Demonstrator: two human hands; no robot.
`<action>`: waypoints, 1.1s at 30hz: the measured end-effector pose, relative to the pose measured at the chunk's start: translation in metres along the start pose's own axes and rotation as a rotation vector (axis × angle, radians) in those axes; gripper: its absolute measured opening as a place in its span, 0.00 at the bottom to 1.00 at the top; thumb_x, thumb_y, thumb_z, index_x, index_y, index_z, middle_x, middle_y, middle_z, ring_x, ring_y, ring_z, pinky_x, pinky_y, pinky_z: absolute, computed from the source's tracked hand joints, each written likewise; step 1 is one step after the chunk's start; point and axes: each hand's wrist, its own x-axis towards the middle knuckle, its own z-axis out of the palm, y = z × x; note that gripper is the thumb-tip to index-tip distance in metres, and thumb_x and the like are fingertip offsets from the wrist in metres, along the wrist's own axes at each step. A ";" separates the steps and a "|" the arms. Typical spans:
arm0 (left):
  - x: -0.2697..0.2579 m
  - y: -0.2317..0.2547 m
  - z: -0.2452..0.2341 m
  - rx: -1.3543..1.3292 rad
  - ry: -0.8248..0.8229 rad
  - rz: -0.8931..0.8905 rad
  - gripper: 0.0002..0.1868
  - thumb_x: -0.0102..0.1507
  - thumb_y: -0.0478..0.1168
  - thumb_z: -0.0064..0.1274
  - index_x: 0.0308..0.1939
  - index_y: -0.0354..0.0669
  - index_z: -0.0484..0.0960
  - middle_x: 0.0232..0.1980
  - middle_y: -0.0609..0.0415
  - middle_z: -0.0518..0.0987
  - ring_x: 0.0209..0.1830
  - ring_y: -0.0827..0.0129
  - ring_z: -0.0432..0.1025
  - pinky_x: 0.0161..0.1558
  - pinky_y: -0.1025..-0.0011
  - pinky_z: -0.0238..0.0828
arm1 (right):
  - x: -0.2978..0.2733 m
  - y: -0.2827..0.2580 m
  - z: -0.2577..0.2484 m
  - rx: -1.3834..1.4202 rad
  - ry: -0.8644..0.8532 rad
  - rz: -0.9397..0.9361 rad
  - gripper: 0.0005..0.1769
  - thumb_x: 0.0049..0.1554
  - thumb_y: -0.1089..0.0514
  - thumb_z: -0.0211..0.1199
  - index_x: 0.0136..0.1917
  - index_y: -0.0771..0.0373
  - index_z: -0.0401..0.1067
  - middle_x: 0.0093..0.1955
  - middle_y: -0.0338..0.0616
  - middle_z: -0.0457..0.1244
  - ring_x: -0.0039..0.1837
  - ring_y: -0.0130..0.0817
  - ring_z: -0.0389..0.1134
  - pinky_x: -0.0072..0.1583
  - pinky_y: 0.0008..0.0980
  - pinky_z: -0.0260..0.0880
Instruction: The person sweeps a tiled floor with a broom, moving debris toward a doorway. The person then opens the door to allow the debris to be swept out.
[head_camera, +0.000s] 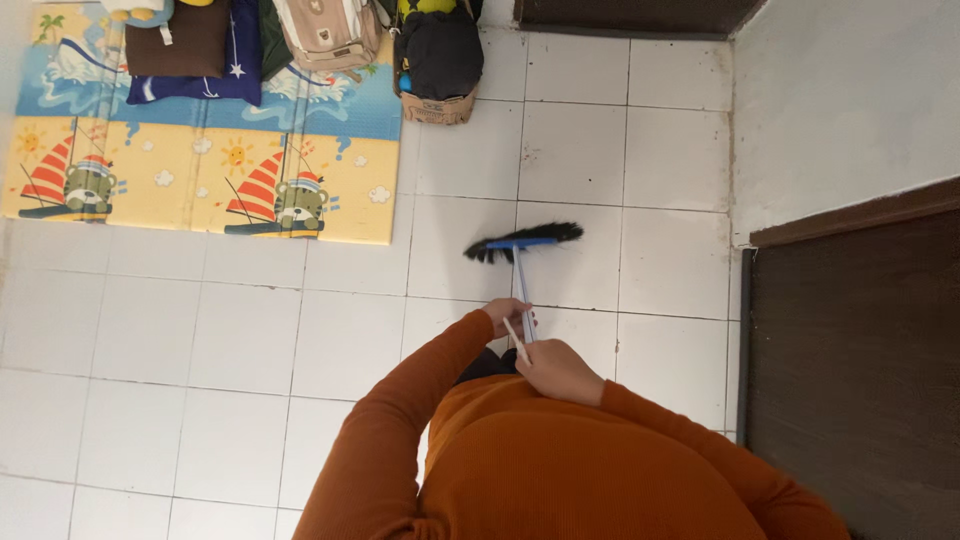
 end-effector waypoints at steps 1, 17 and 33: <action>0.006 0.006 -0.002 0.007 -0.002 0.060 0.13 0.69 0.38 0.51 0.52 0.33 0.70 0.46 0.47 0.74 0.45 0.59 0.76 0.51 0.61 0.82 | 0.009 0.003 -0.001 0.016 0.020 0.006 0.20 0.60 0.51 0.51 0.36 0.66 0.73 0.34 0.57 0.67 0.38 0.57 0.68 0.47 0.52 0.67; 0.011 0.078 0.044 0.112 -0.237 -0.008 0.18 0.68 0.36 0.53 0.54 0.23 0.69 0.50 0.45 0.73 0.48 0.60 0.76 0.59 0.62 0.81 | -0.026 -0.040 -0.103 0.123 -0.008 0.338 0.20 0.60 0.48 0.48 0.37 0.62 0.71 0.29 0.58 0.65 0.33 0.55 0.65 0.43 0.49 0.66; -0.003 0.137 -0.077 0.102 -0.067 0.141 0.15 0.67 0.41 0.55 0.49 0.33 0.73 0.48 0.43 0.75 0.47 0.59 0.75 0.57 0.64 0.74 | 0.116 -0.103 -0.032 0.196 0.171 0.047 0.19 0.60 0.52 0.49 0.35 0.68 0.68 0.32 0.59 0.65 0.37 0.58 0.66 0.45 0.52 0.67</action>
